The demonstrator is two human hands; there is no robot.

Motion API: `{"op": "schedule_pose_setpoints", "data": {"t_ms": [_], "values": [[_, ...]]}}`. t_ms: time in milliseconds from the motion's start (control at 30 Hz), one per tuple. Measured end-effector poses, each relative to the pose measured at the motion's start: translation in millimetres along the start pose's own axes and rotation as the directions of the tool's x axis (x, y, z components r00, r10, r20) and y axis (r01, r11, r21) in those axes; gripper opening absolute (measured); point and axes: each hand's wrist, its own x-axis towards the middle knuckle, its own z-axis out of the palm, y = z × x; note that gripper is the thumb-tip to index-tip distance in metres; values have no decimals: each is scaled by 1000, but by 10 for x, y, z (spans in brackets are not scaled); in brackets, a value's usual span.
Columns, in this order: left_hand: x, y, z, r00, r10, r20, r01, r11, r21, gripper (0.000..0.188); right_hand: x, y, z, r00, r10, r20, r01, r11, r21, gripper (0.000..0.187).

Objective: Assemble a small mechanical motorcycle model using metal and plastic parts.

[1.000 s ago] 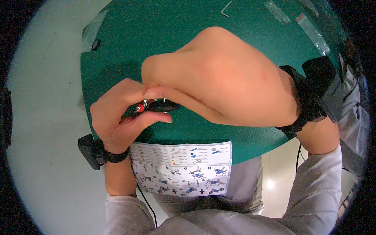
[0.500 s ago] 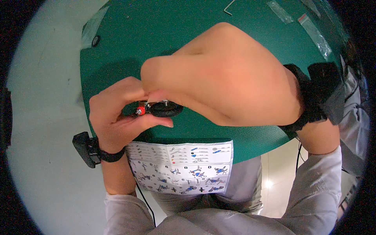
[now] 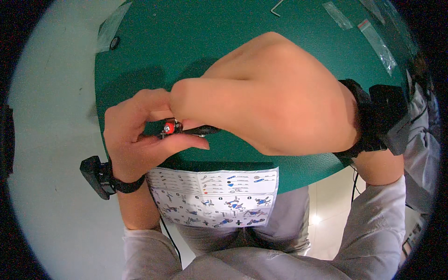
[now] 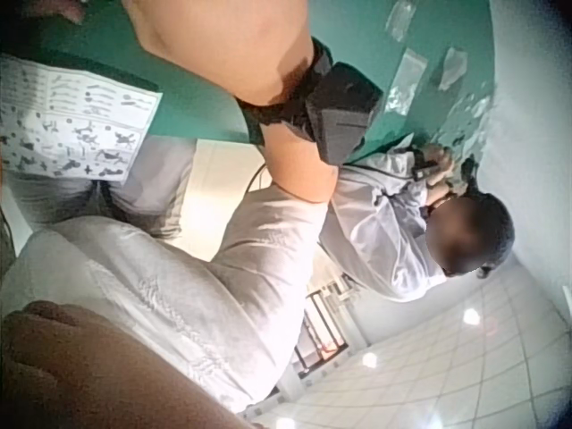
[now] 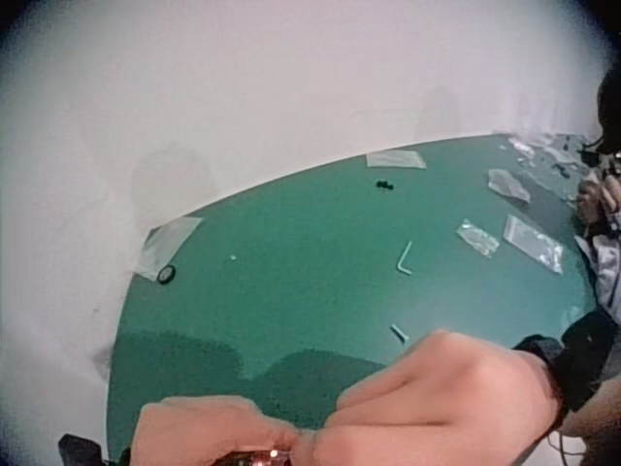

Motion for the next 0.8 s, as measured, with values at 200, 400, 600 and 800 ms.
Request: {"op": "schedule_pose_setpoints", "data": {"t_ms": [200, 400, 600, 800], "values": [[-4, -27, 22, 999, 48, -22, -47, 998, 29, 38, -8, -5, 17, 998, 59, 21, -60, 998, 22, 16], [28, 10, -25, 1000, 18, -21, -19, 999, -33, 35, 41, -41, -93, 979, 203, -13, -197, 963, 186, 17], [14, 75, 10, 925, -359, -126, 262, 841, -473, 39, 90, 378, -822, 915, 366, 170, -400, 769, 498, 16], [96, -85, -50, 736, -653, 178, 575, 463, -675, 37, -328, 757, -780, 896, 417, -152, -436, 763, -477, 12]]}}
